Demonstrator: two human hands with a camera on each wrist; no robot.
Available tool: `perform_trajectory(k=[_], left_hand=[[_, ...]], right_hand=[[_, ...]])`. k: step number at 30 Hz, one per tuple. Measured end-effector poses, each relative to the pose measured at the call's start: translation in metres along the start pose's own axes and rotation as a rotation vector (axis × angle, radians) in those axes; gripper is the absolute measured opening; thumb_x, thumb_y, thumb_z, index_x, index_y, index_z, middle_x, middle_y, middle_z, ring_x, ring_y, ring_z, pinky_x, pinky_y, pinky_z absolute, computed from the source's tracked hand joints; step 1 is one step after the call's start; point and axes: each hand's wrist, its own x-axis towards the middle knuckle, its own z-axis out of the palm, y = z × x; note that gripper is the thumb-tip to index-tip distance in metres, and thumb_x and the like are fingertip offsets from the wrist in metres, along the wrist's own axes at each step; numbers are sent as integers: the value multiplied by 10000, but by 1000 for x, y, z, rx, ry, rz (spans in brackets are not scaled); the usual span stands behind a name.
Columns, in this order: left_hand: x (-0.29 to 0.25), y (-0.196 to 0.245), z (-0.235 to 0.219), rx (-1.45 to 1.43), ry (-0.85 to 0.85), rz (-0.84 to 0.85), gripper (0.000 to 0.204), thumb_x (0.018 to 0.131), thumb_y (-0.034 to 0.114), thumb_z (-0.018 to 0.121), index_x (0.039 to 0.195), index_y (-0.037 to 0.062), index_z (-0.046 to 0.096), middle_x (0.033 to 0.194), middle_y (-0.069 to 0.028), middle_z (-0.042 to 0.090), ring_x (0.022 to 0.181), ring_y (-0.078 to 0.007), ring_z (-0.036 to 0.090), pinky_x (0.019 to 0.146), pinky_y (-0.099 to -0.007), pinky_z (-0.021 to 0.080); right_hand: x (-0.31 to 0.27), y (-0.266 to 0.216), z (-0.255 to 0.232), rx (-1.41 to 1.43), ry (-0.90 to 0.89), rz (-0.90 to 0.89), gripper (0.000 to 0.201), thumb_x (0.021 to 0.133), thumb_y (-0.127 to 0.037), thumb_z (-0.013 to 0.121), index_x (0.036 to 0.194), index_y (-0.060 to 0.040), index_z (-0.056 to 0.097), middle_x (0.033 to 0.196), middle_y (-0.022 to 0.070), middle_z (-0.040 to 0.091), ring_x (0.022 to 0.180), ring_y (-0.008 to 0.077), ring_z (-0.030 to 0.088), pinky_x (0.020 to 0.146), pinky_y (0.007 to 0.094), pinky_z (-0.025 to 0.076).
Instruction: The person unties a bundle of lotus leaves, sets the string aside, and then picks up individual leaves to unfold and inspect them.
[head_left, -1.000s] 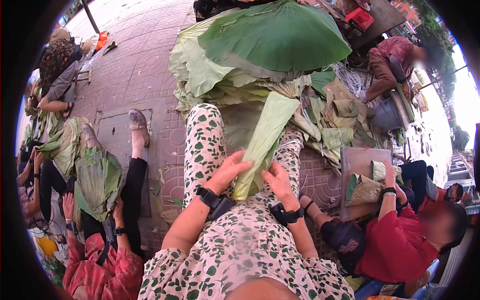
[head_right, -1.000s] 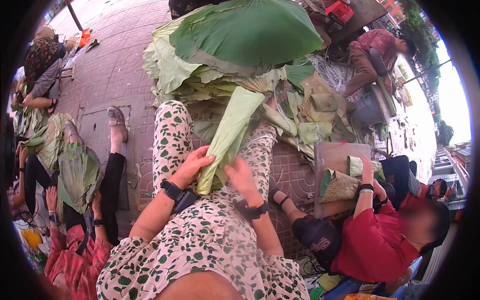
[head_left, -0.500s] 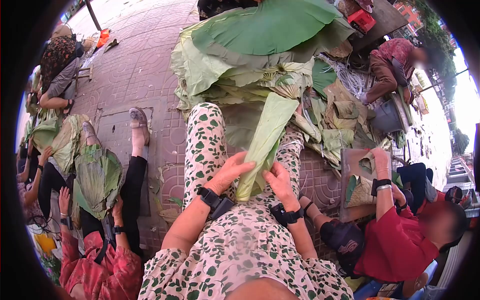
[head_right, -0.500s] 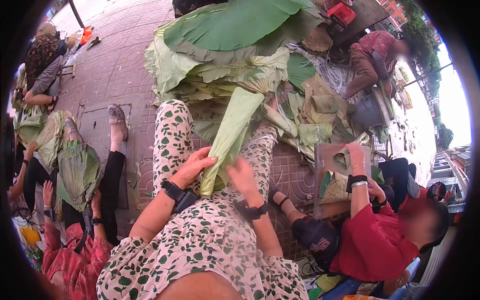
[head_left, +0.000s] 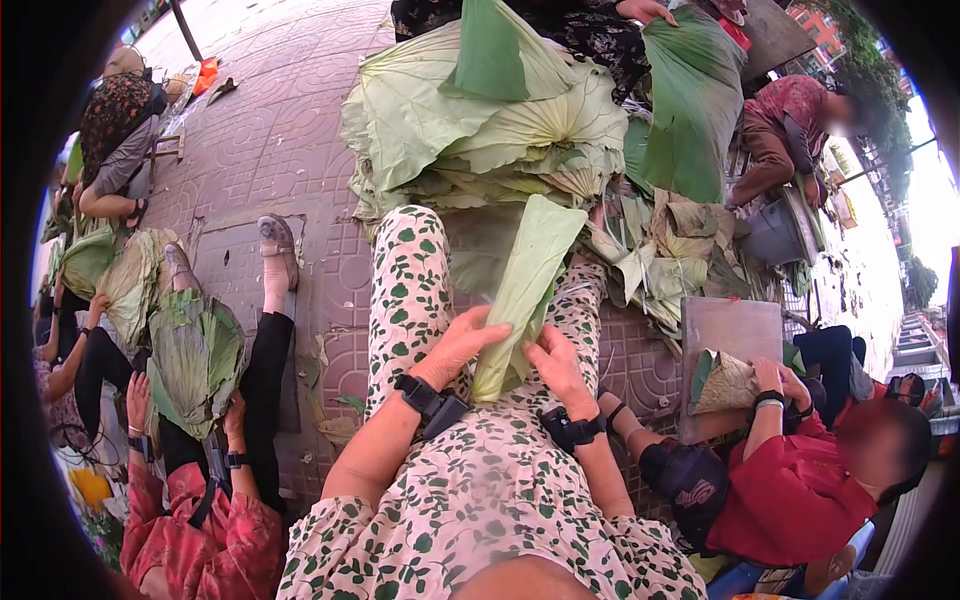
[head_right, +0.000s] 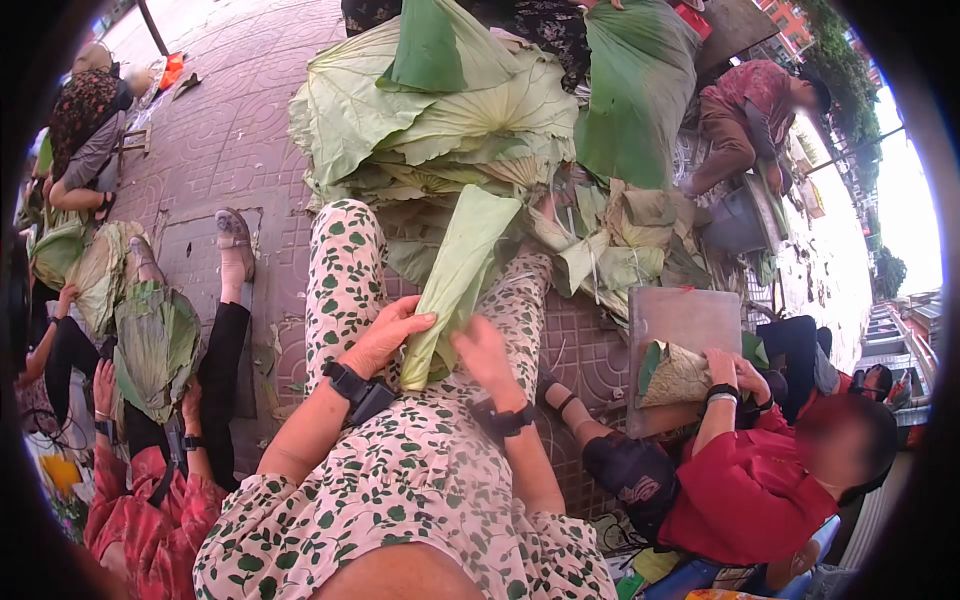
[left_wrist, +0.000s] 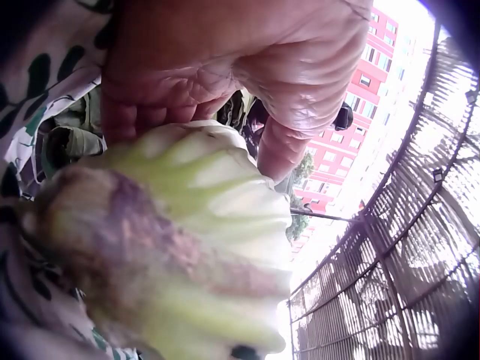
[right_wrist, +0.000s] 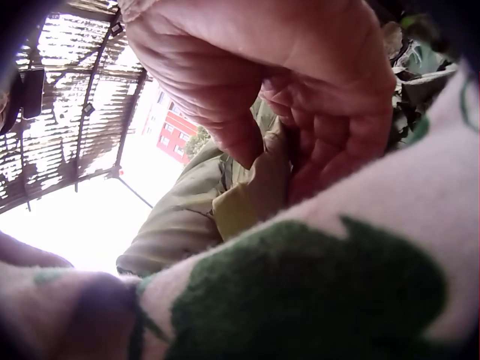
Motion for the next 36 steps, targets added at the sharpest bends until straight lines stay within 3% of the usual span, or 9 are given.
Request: perform_trajectory(k=[24,30,32,36], left_hand=[[6,-10,-4,-14,48,-33,511,818,271,633,1201,-38,494,1090,-67,575,985,-112,520,892,-247,392],[8,-13,-5,-9,48,-46,503,819,276,633,1192,-36,504,1084,-64,576,977,-112,521,889,-244,392],[8,-13,-4,-4,49,-43,502,820,275,632,1193,-36,503,1083,-64,576,976,-112,521,888,-244,392],[7,-12,-4,-4,46,-44,498,822,272,632,1192,-36,503,1082,-65,577,974,-112,522,885,-244,395]], right_hand=[[1,-1,2,-1,-21,0,291,801,-193,566,949,55,542,832,180,595,761,248,571,701,360,449],[0,-1,0,14,-43,20,281,809,-179,559,973,49,551,854,162,608,786,230,577,719,348,451],[2,4,-2,17,-119,13,310,875,-162,551,1090,56,503,931,53,586,812,98,532,700,249,448],[2,6,-1,4,-121,12,308,875,-158,548,1091,56,499,940,58,586,822,101,535,706,252,449]])
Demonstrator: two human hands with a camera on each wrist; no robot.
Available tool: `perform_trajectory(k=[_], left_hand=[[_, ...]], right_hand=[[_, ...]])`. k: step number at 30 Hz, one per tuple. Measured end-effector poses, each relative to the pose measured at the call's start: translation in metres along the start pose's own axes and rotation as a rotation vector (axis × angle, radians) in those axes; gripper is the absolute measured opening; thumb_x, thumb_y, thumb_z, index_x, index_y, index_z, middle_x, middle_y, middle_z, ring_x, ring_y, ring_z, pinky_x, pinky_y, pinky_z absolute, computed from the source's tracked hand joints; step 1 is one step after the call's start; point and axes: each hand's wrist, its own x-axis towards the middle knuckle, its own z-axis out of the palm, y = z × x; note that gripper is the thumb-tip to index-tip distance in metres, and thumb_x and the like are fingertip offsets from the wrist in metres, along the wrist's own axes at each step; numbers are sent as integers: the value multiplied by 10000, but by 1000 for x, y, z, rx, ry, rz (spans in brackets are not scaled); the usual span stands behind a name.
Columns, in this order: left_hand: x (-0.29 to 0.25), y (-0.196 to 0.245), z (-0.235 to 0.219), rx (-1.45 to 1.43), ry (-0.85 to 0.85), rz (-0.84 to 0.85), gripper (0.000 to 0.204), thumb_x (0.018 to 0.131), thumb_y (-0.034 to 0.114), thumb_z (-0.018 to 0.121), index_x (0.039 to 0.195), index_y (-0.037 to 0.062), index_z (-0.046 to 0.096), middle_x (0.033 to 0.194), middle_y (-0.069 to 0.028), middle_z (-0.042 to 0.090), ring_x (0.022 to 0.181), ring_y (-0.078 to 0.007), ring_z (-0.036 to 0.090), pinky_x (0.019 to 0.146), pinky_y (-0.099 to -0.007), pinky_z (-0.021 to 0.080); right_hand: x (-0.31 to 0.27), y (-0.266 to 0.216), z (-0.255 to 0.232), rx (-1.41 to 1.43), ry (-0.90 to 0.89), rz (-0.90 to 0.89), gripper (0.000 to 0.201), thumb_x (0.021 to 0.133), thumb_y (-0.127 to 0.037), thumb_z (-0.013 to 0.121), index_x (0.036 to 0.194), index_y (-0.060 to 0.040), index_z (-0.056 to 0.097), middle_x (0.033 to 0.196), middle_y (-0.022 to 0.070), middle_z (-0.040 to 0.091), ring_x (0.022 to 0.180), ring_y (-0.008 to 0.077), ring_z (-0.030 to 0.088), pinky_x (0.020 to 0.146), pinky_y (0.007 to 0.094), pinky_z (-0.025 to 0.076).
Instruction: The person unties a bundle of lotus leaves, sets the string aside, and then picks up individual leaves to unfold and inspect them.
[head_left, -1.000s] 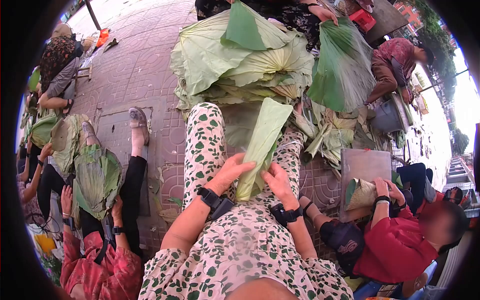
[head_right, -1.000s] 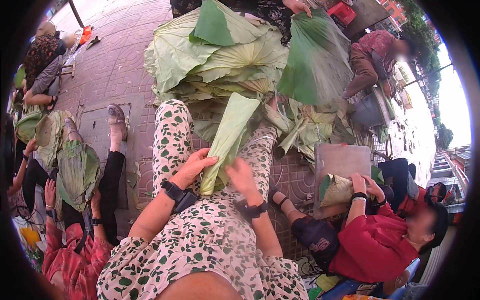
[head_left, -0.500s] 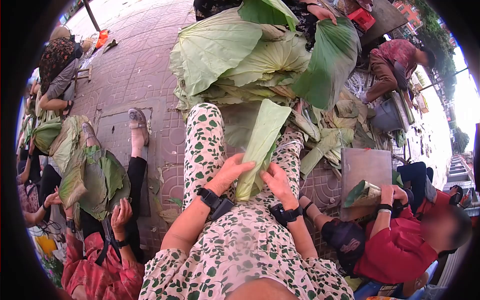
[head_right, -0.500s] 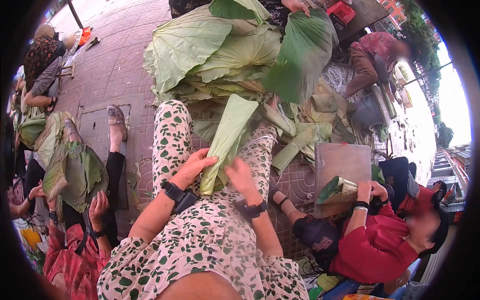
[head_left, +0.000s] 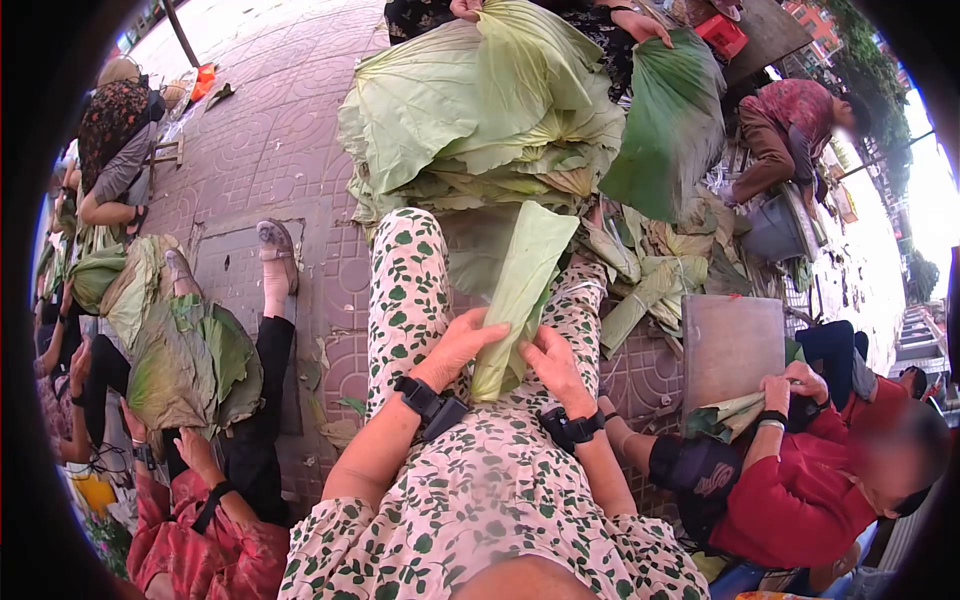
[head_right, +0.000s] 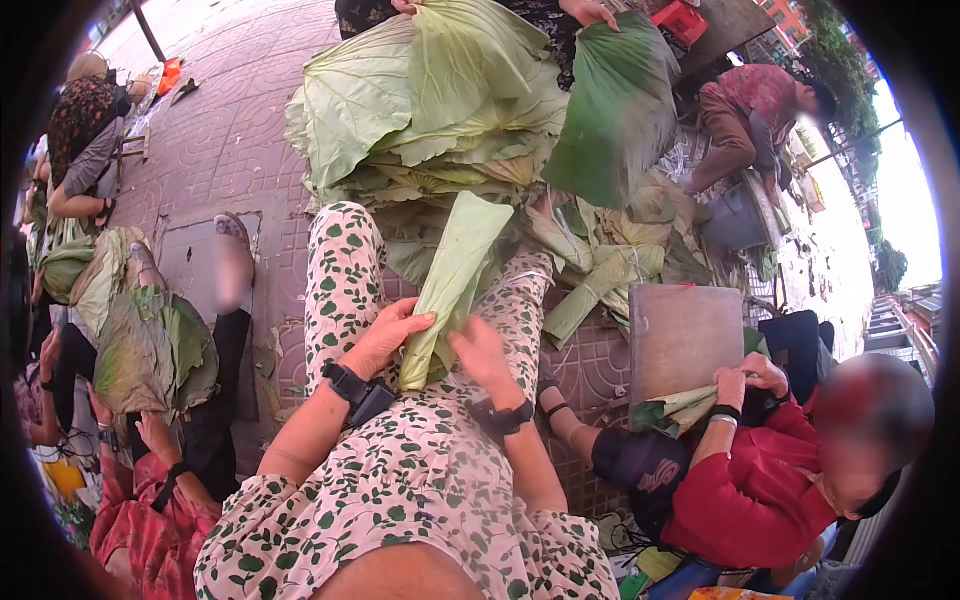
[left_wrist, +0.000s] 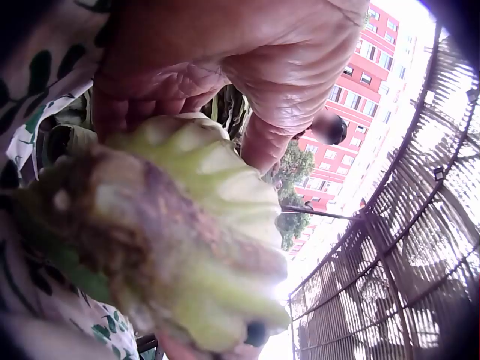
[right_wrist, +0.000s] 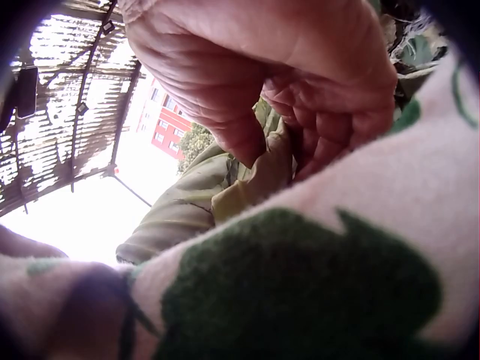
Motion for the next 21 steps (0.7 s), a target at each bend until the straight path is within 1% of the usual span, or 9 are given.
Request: perform_trajectory(k=[2,13,15,17,19,21], left_hand=[[-1,1,1,-3,-2,-1,497,822,271,632,1192,-35,503,1081,-64,577,973,-112,522,884,-244,396],[1,0,0,8,7,-1,499,821,264,642,1195,-35,499,1082,-64,580,966,-107,529,876,-245,408],[2,-4,-3,-5,20,48,504,824,242,647,1210,-37,484,1093,-67,578,974,-113,535,877,-249,416],[2,-4,-2,-22,36,61,503,826,232,648,1215,-38,479,1098,-68,577,979,-116,538,880,-252,419],[2,-5,-3,-39,51,74,503,828,222,648,1221,-39,473,1103,-70,576,984,-120,540,883,-255,421],[3,-9,-5,-70,27,99,516,842,234,625,1246,-35,450,1134,-75,560,998,-127,537,895,-260,418]], right_hand=[[-1,-3,3,25,89,-6,279,805,-175,567,965,53,546,858,171,606,793,229,576,722,348,451],[1,1,3,1,101,3,295,793,-192,579,948,55,534,844,180,593,776,246,564,714,357,447],[1,1,2,6,103,18,302,792,-196,581,953,55,531,851,179,592,776,249,561,714,359,446],[1,-2,0,66,49,-2,302,888,-150,552,1117,41,507,980,52,595,863,100,546,756,240,451],[-1,-5,0,107,55,-15,297,888,-139,551,1122,40,511,984,48,596,866,95,548,763,237,452],[-2,-10,1,147,62,-28,293,888,-128,549,1126,38,515,988,45,598,869,91,549,771,234,453]])
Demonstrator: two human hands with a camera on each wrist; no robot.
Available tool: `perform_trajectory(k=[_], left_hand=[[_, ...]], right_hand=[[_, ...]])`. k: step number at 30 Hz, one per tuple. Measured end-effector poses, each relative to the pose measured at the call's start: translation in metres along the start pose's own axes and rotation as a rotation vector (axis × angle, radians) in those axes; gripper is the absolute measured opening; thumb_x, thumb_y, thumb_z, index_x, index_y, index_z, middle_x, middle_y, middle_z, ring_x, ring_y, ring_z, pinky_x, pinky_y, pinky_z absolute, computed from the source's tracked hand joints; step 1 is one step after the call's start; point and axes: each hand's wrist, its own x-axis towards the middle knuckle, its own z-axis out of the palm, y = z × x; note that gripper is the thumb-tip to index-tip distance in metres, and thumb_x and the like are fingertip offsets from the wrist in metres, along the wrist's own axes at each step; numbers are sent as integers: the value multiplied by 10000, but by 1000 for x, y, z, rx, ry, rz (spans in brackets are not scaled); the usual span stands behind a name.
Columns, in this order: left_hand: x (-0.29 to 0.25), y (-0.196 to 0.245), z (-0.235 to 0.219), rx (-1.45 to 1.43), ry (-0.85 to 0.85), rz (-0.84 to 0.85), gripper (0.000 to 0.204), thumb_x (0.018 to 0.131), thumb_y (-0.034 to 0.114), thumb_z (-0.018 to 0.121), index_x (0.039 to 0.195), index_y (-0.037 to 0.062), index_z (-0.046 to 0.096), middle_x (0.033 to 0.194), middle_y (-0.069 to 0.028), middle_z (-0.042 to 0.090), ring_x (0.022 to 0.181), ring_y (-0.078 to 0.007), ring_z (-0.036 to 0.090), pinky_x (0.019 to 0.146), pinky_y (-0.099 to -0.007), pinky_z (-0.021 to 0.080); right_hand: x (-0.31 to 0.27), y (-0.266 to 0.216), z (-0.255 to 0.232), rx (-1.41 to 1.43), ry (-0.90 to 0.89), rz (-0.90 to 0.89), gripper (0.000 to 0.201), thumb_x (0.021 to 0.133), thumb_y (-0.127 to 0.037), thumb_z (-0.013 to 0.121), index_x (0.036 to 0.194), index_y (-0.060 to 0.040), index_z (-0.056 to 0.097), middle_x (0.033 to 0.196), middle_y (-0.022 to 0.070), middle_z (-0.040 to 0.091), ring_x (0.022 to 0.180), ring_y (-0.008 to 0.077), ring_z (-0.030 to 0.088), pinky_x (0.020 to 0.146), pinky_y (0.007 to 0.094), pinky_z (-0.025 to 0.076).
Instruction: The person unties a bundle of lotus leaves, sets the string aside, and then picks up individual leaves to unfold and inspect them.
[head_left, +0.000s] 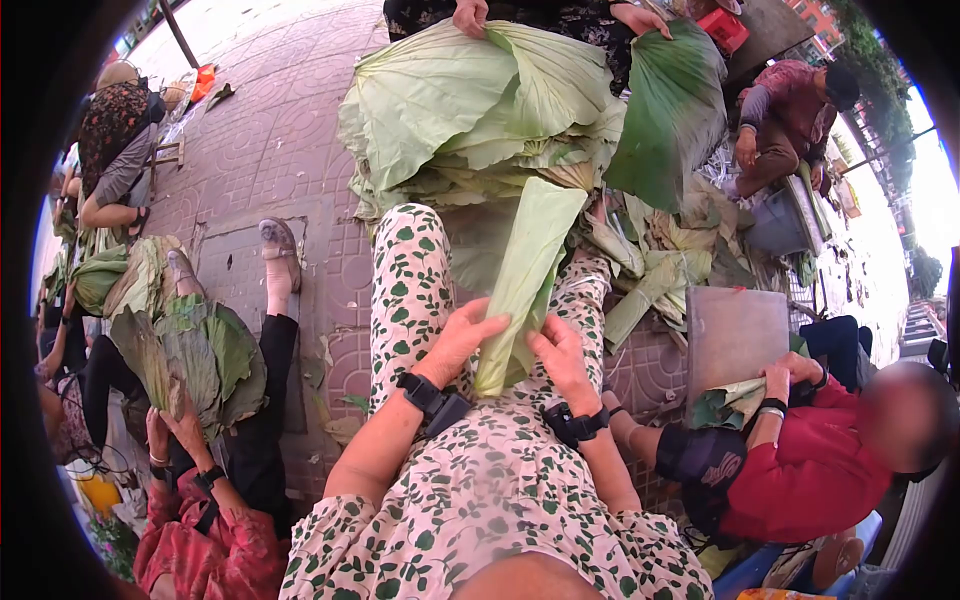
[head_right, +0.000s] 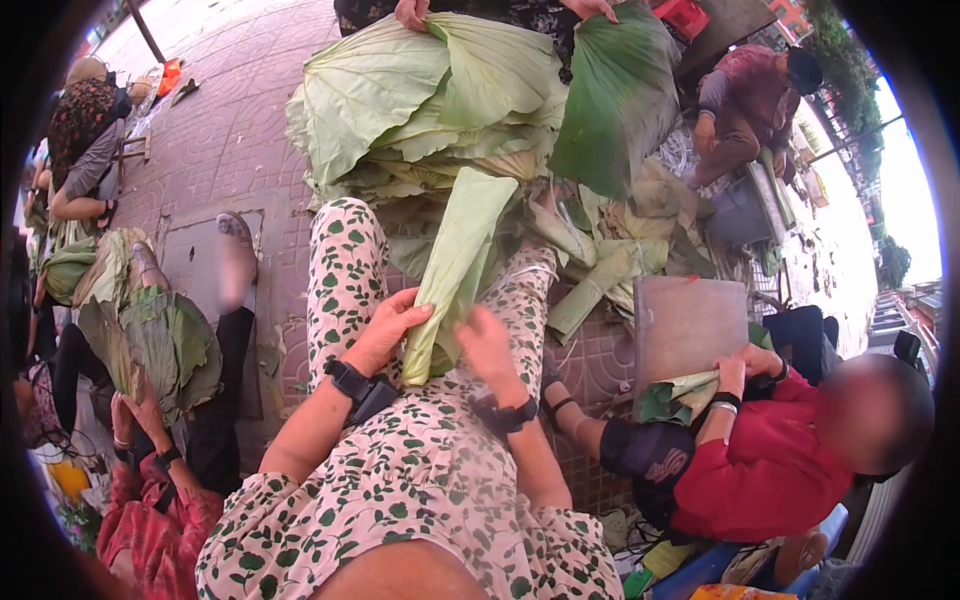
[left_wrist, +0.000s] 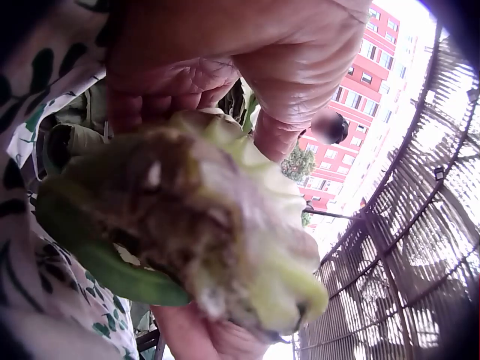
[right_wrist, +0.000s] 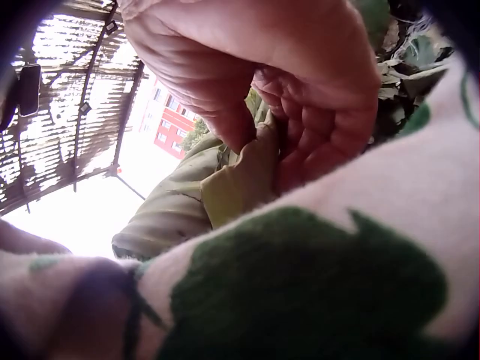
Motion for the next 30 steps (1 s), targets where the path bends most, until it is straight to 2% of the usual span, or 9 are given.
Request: perform_trajectory(k=[2,8,11,16,19,21,25,28,30], left_hand=[[-3,6,2,-16,19,-15,542,833,261,627,1251,-37,452,1151,-88,558,1028,-141,528,919,-273,401],[-3,4,2,-53,-15,14,595,824,292,623,1284,-34,429,1179,-101,549,1086,-165,506,962,-293,365],[-5,7,3,88,-30,14,578,827,274,621,1277,-35,432,1173,-99,552,1053,-155,524,935,-288,390],[-3,8,2,-323,11,-71,385,871,189,546,1193,-15,493,1088,-86,585,956,-153,576,849,-293,467],[-2,8,0,-362,27,-92,344,886,182,510,1166,-16,504,1068,-88,592,953,-165,582,846,-303,473],[-1,7,-2,-374,34,-109,348,885,187,508,1164,-22,504,1073,-90,591,954,-166,582,845,-303,472],[-1,6,-3,-348,34,-58,360,885,185,489,1161,-47,498,1095,-113,586,978,-190,580,887,-322,454],[-7,8,-3,-338,2,-39,364,873,162,496,1163,-57,496,1111,-115,582,996,-194,574,915,-324,436],[-8,8,-2,-340,-42,-40,357,858,140,514,1160,-51,504,1113,-96,581,997,-178,566,913,-309,427]], right_hand=[[-2,-9,4,81,83,-34,236,840,-100,541,1034,34,543,911,80,604,828,135,545,757,296,454],[-8,-21,4,-16,125,-44,289,847,-108,548,1097,38,540,974,84,622,882,131,567,794,280,453],[-8,-19,0,-31,101,-29,306,850,-109,549,1117,38,532,990,86,622,903,133,569,810,277,452],[-4,-13,-1,202,137,-81,401,847,-110,560,1205,42,463,1091,107,581,975,140,551,846,280,445],[-6,-20,-2,170,211,-82,515,844,-107,564,1295,40,364,1206,128,507,1027,145,529,874,282,436],[-8,-23,-3,56,110,-99,729,849,-304,633,1366,43,253,1255,153,455,1040,181,521,888,284,427],[0,-4,-4,-204,71,-173,767,843,-344,635,1373,46,240,1286,159,429,1058,206,511,901,305,419],[1,-6,1,-47,88,-183,710,848,-301,636,1350,49,278,1263,153,456,1079,212,498,913,313,406],[3,-7,1,37,187,-30,547,784,-61,563,1285,50,374,1225,162,500,1132,219,486,954,308,376]])
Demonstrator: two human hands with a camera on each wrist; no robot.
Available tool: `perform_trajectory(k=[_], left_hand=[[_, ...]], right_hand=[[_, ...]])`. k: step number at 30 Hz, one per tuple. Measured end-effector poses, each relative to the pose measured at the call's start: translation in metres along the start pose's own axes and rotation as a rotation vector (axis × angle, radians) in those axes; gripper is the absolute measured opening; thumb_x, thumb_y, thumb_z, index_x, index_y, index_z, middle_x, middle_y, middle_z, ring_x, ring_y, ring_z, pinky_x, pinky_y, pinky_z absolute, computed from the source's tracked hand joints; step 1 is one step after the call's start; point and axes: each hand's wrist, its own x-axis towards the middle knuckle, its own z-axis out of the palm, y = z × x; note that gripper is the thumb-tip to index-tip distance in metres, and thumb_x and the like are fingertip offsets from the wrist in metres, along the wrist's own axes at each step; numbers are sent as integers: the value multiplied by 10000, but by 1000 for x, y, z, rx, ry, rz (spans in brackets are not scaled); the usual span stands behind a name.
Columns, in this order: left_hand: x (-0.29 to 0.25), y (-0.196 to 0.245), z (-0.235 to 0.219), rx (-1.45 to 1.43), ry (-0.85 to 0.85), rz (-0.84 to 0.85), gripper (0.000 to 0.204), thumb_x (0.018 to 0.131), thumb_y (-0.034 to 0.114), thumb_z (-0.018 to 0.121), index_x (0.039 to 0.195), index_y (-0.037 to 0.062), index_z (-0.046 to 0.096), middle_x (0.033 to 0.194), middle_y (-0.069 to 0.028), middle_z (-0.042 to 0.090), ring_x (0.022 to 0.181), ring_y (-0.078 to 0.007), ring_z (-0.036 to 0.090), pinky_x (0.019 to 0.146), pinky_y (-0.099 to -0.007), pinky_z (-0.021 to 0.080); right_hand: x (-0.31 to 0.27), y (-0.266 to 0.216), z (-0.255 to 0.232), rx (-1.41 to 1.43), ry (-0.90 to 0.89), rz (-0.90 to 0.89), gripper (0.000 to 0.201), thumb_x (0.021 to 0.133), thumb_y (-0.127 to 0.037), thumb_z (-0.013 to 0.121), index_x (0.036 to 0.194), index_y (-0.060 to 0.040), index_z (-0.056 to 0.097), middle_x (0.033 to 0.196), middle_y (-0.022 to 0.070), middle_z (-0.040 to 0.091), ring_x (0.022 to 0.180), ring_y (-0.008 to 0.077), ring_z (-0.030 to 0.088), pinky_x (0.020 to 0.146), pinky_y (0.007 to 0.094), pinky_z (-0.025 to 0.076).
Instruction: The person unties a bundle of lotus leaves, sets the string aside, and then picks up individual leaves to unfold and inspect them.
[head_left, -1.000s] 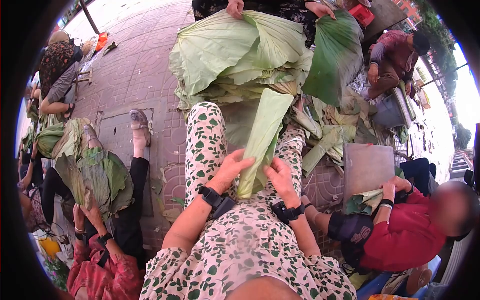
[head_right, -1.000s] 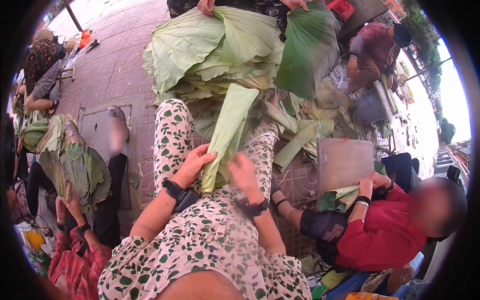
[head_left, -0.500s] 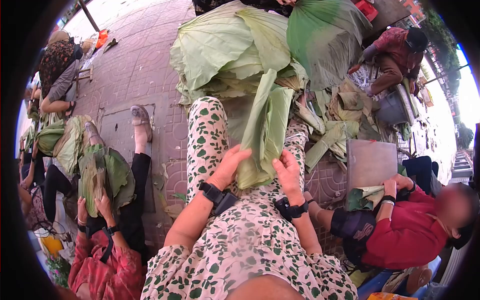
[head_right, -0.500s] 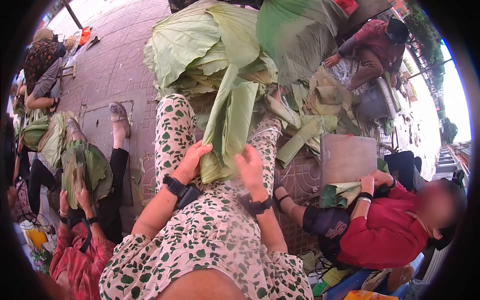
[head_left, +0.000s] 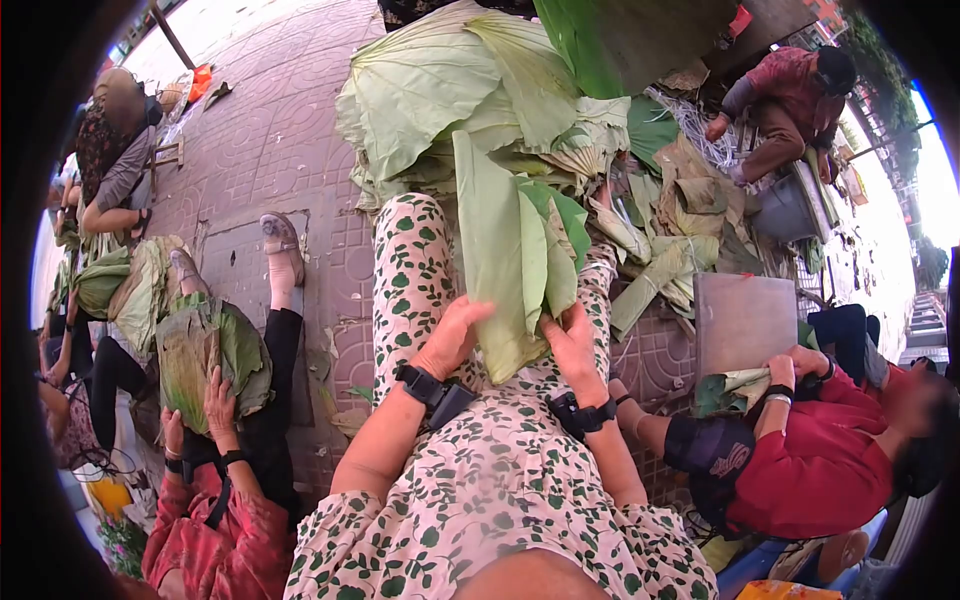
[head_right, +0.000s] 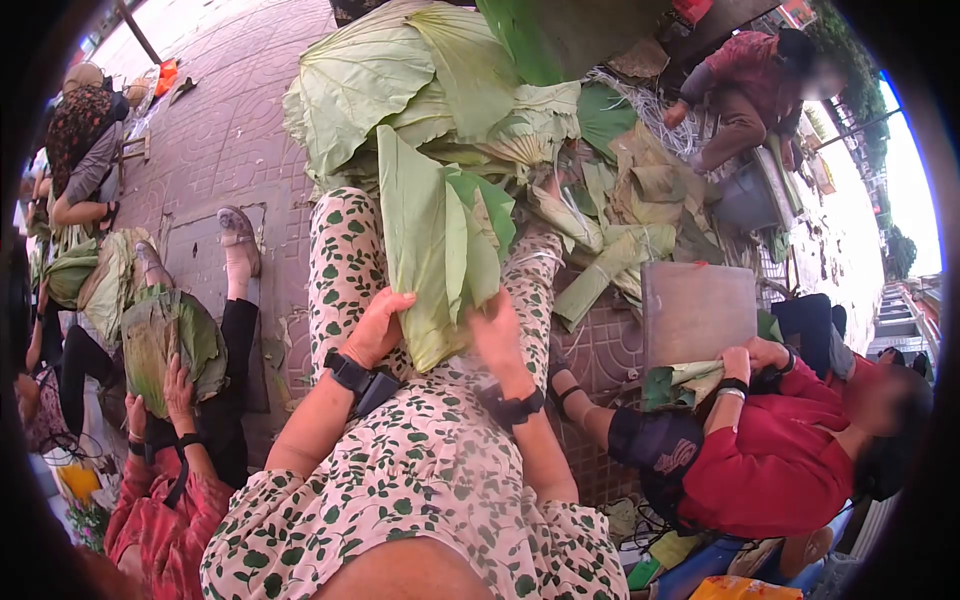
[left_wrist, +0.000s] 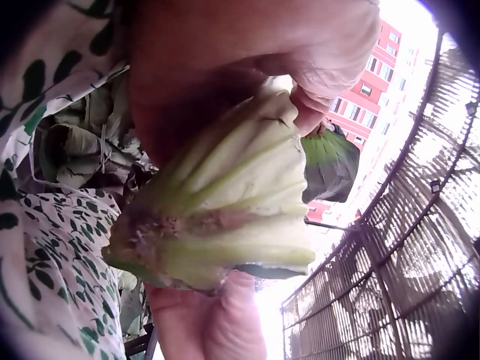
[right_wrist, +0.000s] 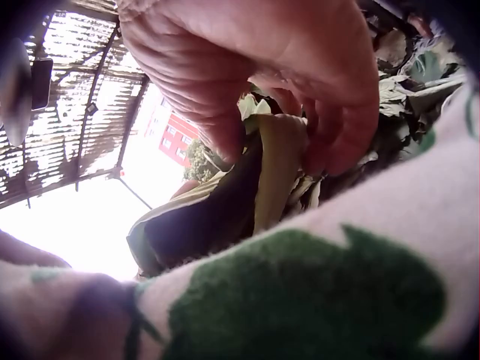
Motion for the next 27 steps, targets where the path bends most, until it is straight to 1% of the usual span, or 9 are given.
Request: perform_trajectory(k=[1,2,4,5,8,15,18,22,27], left_hand=[[1,-1,0,21,-1,4,370,847,125,525,1173,-49,497,1126,-97,577,1005,-177,563,920,-309,421],[1,-1,-1,42,-1,8,386,836,111,536,1186,-46,491,1138,-97,573,1013,-177,560,927,-308,415],[3,0,3,91,45,23,404,831,87,538,1207,-43,468,1140,-97,571,1019,-174,561,930,-310,422],[4,0,4,139,90,39,426,825,64,540,1228,-40,446,1142,-98,570,1026,-171,562,933,-311,428],[10,-4,3,155,86,109,452,812,77,551,1239,-36,457,1157,-91,566,1022,-171,555,922,-289,414],[18,-17,-12,291,179,85,452,807,1,520,1244,-50,418,1148,-98,547,1013,-170,560,911,-299,442],[20,-17,-14,205,199,95,464,765,-29,525,1221,-63,448,1118,-122,570,994,-195,565,887,-292,437],[18,-13,-11,72,183,98,390,752,-90,474,1134,-29,512,1055,-95,600,946,-177,587,855,-293,465],[17,-13,-11,-35,166,133,376,750,-122,448,1093,0,542,1030,-67,618,904,-161,608,821,-298,495]], right_hand=[[-4,-14,-1,-62,60,55,457,823,-45,552,1250,42,413,1190,130,535,1092,184,501,924,290,390],[-4,-12,-3,-61,61,55,457,823,-45,552,1250,42,413,1190,130,535,1092,184,501,924,290,390],[-3,-9,-6,363,138,-71,369,872,-46,536,1221,36,448,1168,87,554,1037,150,518,897,269,400],[-5,-9,-9,351,175,-79,331,900,-67,532,1209,31,467,1140,58,571,1009,137,529,895,261,401],[-5,-8,-10,295,211,-135,333,891,-71,547,1202,29,481,1124,61,580,1001,136,532,895,265,403],[-10,-14,-6,292,116,-127,375,889,-57,551,1243,3,443,1145,62,560,1001,129,525,871,257,424],[-12,-19,-7,161,110,-92,403,861,-54,581,1233,21,447,1105,77,579,964,128,539,853,264,435],[-11,-16,-7,177,105,-82,405,846,-58,589,1219,25,455,1091,83,583,945,136,546,842,270,443],[-10,-18,-10,-10,131,-58,404,813,-39,573,1194,43,466,1080,97,585,949,157,549,840,277,445]])
